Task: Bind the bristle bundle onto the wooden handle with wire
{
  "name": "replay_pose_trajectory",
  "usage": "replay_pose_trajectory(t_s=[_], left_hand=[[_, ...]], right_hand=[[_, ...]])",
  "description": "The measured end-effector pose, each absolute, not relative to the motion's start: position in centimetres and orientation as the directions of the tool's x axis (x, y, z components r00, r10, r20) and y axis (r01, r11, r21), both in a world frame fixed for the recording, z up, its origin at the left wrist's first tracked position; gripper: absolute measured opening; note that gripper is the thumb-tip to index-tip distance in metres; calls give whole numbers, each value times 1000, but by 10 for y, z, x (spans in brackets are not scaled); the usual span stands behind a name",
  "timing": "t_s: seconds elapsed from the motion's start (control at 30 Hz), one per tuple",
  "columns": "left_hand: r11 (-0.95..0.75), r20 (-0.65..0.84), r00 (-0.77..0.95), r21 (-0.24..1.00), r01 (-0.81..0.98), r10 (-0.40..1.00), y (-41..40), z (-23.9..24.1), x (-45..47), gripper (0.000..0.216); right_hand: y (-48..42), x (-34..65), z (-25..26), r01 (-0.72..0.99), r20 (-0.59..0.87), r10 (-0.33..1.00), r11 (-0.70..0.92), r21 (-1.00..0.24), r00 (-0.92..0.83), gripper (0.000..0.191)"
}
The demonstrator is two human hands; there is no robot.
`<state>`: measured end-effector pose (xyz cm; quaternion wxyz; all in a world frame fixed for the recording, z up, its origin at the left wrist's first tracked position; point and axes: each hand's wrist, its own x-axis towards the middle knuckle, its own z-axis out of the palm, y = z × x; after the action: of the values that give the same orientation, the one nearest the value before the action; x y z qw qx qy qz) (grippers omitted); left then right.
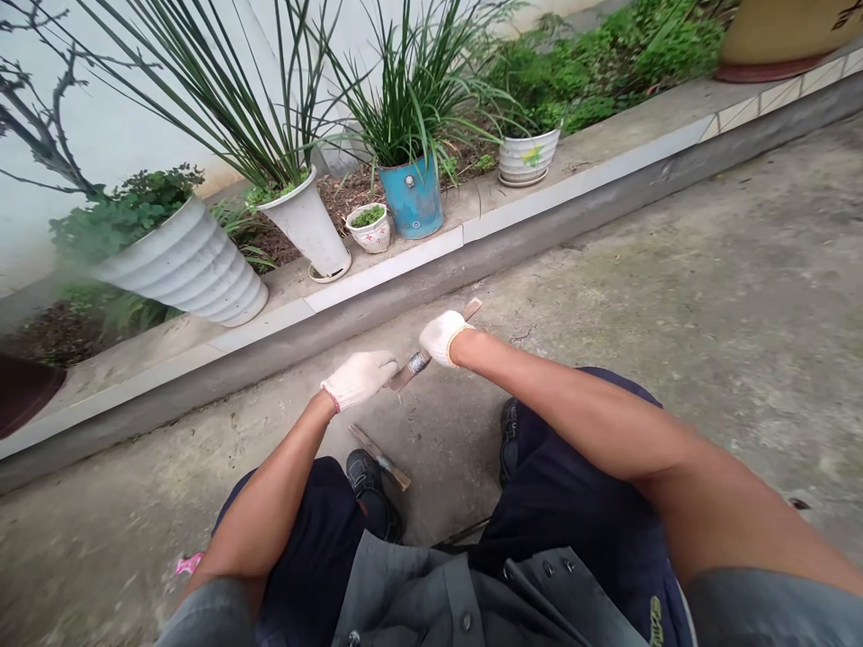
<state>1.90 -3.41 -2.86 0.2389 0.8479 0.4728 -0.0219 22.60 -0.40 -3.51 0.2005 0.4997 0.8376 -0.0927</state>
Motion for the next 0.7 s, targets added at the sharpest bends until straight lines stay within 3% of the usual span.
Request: replay_pose_trajectory(t_s=[0.1, 0.2, 0.33, 0.43, 0.53, 0.7], left_hand=[[-413, -243, 536, 415, 811, 808, -32, -21, 14, 31], [-342, -240, 530, 540, 769, 813, -30, -16, 10, 31], [-197, -214, 527, 762, 617, 823, -30, -23, 11, 43], [-149, -238, 485, 760, 632, 841, -33, -35, 18, 45], [-173, -286, 502, 708, 685, 816, -38, -45, 25, 41], [-257, -359, 536, 594, 763, 764, -46, -44, 30, 37]], right_hand=[[-7, 233, -31, 784, -478, 662, 612, -100, -578, 30], [-4, 248, -24, 712, -431, 572, 622, -326, -698, 19], [-1, 258, -17, 678, -281, 678, 434, -593, -679, 23], [2, 253, -14, 662, -219, 797, 277, -696, -563, 29], [9, 245, -16, 747, -181, 880, 245, -619, -438, 30], [16, 241, -30, 946, -189, 931, 289, -148, -313, 28]])
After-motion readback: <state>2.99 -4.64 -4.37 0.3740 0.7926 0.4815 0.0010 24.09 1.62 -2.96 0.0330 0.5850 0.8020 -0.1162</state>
